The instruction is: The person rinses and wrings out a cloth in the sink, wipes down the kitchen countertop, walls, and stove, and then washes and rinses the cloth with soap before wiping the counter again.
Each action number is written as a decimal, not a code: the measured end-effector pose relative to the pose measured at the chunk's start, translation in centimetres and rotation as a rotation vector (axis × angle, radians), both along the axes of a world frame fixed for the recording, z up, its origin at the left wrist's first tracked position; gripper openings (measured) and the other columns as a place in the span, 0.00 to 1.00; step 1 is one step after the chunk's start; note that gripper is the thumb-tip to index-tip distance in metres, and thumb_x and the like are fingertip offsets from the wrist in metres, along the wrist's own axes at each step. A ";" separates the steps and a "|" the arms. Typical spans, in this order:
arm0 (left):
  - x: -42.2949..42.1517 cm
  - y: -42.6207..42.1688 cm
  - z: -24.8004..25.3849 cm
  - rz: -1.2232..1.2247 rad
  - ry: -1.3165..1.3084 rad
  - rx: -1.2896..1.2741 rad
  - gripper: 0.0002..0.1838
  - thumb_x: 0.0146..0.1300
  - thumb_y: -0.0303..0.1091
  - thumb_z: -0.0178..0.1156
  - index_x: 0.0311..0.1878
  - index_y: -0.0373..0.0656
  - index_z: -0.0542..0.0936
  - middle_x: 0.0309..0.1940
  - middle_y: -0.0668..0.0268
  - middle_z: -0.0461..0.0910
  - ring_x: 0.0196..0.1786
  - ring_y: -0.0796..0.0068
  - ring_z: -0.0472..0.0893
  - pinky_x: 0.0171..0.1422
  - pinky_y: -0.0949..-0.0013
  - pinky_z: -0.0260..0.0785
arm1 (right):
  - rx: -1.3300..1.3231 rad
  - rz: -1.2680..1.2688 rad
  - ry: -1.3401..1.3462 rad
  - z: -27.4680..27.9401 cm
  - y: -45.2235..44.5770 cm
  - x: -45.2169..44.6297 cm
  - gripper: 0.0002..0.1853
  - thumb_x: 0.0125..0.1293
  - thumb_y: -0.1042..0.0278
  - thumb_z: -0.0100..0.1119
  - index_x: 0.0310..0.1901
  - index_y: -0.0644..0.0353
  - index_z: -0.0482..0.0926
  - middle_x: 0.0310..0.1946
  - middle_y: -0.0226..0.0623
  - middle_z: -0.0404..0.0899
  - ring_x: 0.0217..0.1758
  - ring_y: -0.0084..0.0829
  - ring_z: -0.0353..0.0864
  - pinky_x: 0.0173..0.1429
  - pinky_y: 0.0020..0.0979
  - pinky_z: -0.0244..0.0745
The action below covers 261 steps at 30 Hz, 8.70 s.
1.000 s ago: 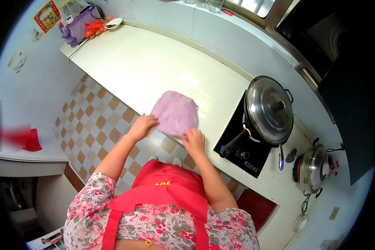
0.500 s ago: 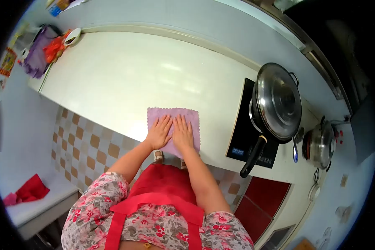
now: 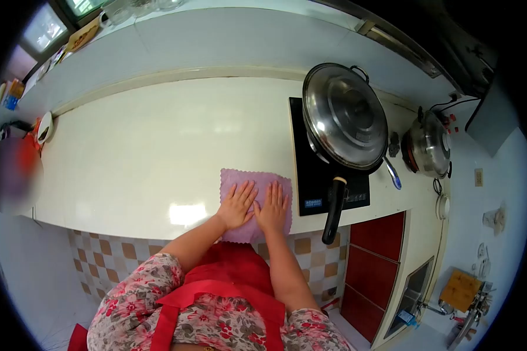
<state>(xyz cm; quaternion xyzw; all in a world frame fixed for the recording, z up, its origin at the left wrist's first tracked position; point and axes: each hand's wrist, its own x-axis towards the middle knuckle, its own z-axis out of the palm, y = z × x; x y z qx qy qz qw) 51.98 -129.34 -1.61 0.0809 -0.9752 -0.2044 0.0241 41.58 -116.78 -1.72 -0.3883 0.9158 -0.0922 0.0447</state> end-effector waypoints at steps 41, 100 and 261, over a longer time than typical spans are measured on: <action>-6.4 -25.9 -0.2 0.425 0.048 -0.081 0.42 0.59 0.52 0.58 0.74 0.45 0.59 0.76 0.50 0.49 0.77 0.48 0.49 0.77 0.41 0.39 | -0.037 0.374 -0.023 0.1 -30.6 -10.1 0.38 0.63 0.50 0.56 0.71 0.58 0.59 0.75 0.43 0.52 0.79 0.41 0.47 0.78 0.52 0.42; -13.0 -14.3 2.4 -0.070 -0.135 -0.032 0.62 0.43 0.74 0.61 0.76 0.46 0.53 0.78 0.58 0.44 0.80 0.56 0.41 0.79 0.42 0.28 | -0.032 0.198 0.057 0.7 -12.5 -15.7 0.44 0.61 0.48 0.58 0.73 0.61 0.53 0.75 0.48 0.49 0.79 0.46 0.45 0.78 0.48 0.41; 19.2 -38.3 0.5 0.430 -0.004 -0.075 0.40 0.60 0.55 0.56 0.72 0.46 0.62 0.75 0.53 0.52 0.77 0.48 0.49 0.76 0.38 0.39 | -0.017 0.414 -0.047 0.4 -40.1 15.2 0.38 0.63 0.52 0.55 0.70 0.65 0.59 0.74 0.50 0.51 0.79 0.48 0.44 0.77 0.56 0.40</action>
